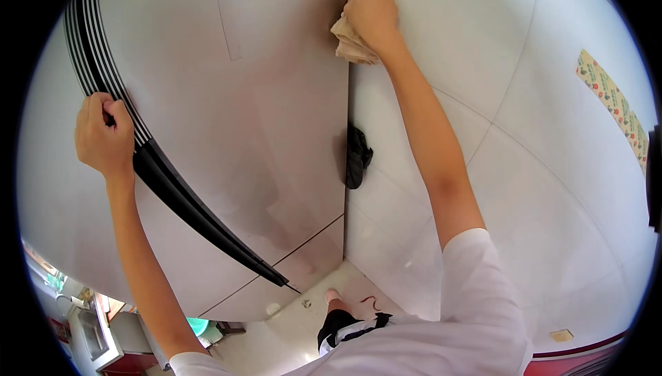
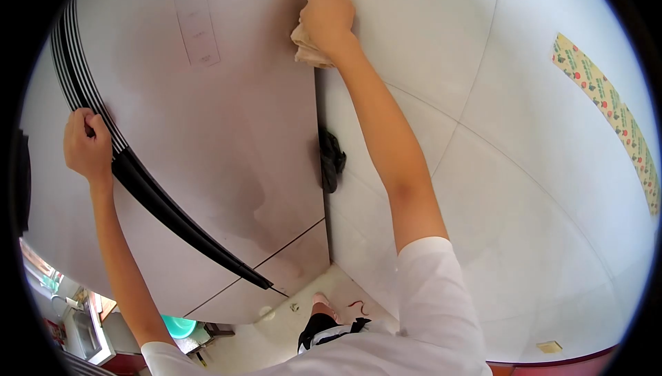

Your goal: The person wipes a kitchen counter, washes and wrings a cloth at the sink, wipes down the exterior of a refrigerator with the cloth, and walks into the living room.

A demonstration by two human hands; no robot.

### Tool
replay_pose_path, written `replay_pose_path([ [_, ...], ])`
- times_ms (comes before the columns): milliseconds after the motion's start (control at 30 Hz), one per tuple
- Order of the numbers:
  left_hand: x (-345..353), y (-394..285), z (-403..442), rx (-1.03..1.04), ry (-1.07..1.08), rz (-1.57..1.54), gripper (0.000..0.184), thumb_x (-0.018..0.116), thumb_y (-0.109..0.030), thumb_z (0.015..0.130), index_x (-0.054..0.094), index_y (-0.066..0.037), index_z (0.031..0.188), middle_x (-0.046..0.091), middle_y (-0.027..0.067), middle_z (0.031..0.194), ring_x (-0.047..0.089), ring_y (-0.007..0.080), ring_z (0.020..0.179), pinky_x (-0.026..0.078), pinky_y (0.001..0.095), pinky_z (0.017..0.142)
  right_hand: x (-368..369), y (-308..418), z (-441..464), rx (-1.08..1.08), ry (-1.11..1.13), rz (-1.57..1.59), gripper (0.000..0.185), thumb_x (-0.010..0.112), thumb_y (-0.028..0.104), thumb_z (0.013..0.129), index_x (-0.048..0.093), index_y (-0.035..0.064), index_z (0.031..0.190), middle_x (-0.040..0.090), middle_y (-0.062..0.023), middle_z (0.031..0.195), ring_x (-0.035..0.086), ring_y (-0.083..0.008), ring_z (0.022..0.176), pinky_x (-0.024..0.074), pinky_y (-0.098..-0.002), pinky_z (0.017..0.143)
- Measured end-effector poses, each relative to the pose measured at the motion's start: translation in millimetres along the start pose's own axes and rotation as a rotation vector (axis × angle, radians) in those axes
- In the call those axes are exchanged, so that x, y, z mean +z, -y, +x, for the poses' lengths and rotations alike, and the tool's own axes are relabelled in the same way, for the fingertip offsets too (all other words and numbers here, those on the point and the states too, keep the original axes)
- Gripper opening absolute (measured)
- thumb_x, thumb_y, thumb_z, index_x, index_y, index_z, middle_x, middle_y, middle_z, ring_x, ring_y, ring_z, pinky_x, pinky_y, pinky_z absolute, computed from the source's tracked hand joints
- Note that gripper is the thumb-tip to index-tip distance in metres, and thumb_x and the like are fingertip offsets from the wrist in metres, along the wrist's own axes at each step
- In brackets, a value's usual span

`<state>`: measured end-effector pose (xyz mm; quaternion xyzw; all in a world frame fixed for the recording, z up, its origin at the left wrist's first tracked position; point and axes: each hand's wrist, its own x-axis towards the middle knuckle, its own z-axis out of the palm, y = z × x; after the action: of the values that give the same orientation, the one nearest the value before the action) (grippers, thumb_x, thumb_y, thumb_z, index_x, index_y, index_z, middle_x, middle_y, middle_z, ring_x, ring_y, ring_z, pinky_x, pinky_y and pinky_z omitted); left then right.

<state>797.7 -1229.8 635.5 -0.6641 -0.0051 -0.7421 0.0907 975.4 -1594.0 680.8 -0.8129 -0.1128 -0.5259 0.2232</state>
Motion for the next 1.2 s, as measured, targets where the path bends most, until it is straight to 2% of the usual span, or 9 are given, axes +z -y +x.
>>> replay_pose_path([
  [100, -0.3, -0.6, 2.6, 0.032, -0.042, -0.032, 0.01, 0.054, -0.008, 0.075, 0.052, -0.013, 0.067, 0.049, -0.0038, 0.061, 0.05, 0.0147, 0.057, 0.039, 0.0292, 0.052, -2.2, 1.8, 12.4, -0.012, 0.124, -0.018, 0.02, 0.056, 0.018, 0.084, 0.055, 0.0023, 0.097, 0.063, -0.0172, 0.096, 0.058, -0.0389, 0.088, 0.046, -0.0461, 0.076],
  [200, -0.4, -0.8, 1.2, 0.012, -0.016, -0.028, 0.01, 0.053, -0.008, 0.074, 0.051, -0.013, 0.066, 0.049, -0.0038, 0.061, 0.049, 0.0145, 0.057, 0.038, 0.0294, 0.052, 9.0, -2.4, 21.5, -0.127, -0.159, 0.154, 0.012, 0.049, 0.013, 0.085, 0.055, 0.0021, 0.085, 0.061, -0.0238, 0.086, 0.058, -0.0444, 0.08, 0.046, -0.0519, 0.071],
  [267, 0.1, -2.5, 1.8, 0.011, -0.028, -0.016, 0.01, 0.053, -0.008, 0.074, 0.051, -0.013, 0.066, 0.049, -0.0038, 0.061, 0.048, 0.0143, 0.057, 0.038, 0.0293, 0.053, 32.2, 5.2, 9.7, 0.045, -0.359, 0.251, 0.022, 0.06, 0.014, 0.082, 0.055, 0.0033, 0.1, 0.06, -0.0138, 0.098, 0.058, -0.0346, 0.092, 0.0475, -0.0466, 0.074],
  [400, -0.7, -4.1, 1.6, 0.031, -0.046, 0.0, 0.01, 0.052, -0.007, 0.073, 0.05, -0.013, 0.066, 0.048, -0.004, 0.061, 0.047, 0.0137, 0.055, 0.037, 0.0292, 0.053, 47.6, 31.1, -41.1, 0.007, -0.374, 0.276, 0.016, 0.057, 0.014, 0.084, 0.053, 0.0049, 0.097, 0.058, -0.013, 0.096, 0.057, -0.0338, 0.09, 0.0476, -0.0466, 0.069],
  [500, 0.1, -3.8, -0.1, -0.007, -0.015, -0.031, 0.011, 0.052, -0.007, 0.073, 0.05, -0.013, 0.065, 0.048, -0.0044, 0.061, 0.046, 0.0131, 0.055, 0.036, 0.0289, 0.052, 50.4, 28.9, -51.5, -0.262, -0.367, 0.322, 0.011, 0.055, 0.013, 0.084, 0.051, 0.0054, 0.091, 0.056, -0.0133, 0.095, 0.058, -0.0327, 0.086, 0.0482, -0.0442, 0.063],
  [667, -2.1, -5.4, 0.8, 0.0, 0.007, 0.003, 0.011, 0.051, -0.007, 0.073, 0.05, -0.013, 0.064, 0.047, -0.0043, 0.06, 0.046, 0.0125, 0.055, 0.036, 0.0285, 0.051, 32.7, 33.7, -16.2, 0.063, -0.218, 0.412, 0.017, 0.055, 0.016, 0.085, 0.051, 0.0061, 0.097, 0.056, -0.0129, 0.094, 0.059, -0.0328, 0.085, 0.0482, -0.0439, 0.064],
  [833, -2.2, -5.7, -1.5, 0.001, -0.001, -0.004, 0.011, 0.052, -0.007, 0.073, 0.05, -0.013, 0.064, 0.047, -0.0037, 0.06, 0.047, 0.0129, 0.056, 0.037, 0.0287, 0.051, 38.9, 28.6, -44.4, -0.229, -0.24, 0.302, 0.016, 0.053, 0.018, 0.088, 0.05, 0.0061, 0.098, 0.056, -0.0147, 0.096, 0.057, -0.0355, 0.089, 0.0459, -0.0475, 0.071],
  [1033, -1.9, 0.3, 1.9, 0.08, -0.011, -0.064, 0.009, 0.054, -0.006, 0.071, 0.05, -0.012, 0.065, 0.048, -0.0015, 0.061, 0.049, 0.0165, 0.058, 0.039, 0.0306, 0.052, 13.5, 40.8, -5.0, 0.182, -0.313, 0.388, 0.01, 0.055, 0.011, 0.084, 0.058, 0.0018, 0.088, 0.06, -0.0209, 0.09, 0.058, -0.0407, 0.084, 0.0469, -0.0473, 0.072],
  [1200, -2.1, 0.6, 3.7, 0.122, -0.063, -0.037, 0.009, 0.056, -0.006, 0.068, 0.049, -0.012, 0.065, 0.049, 0.0004, 0.063, 0.051, 0.0208, 0.059, 0.04, 0.0325, 0.054, 43.4, 78.4, -115.5, -0.231, -0.212, 0.542, 0.015, 0.054, 0.015, 0.087, 0.054, 0.0044, 0.097, 0.057, -0.0165, 0.096, 0.056, -0.0336, 0.09, 0.0455, -0.0477, 0.078],
])
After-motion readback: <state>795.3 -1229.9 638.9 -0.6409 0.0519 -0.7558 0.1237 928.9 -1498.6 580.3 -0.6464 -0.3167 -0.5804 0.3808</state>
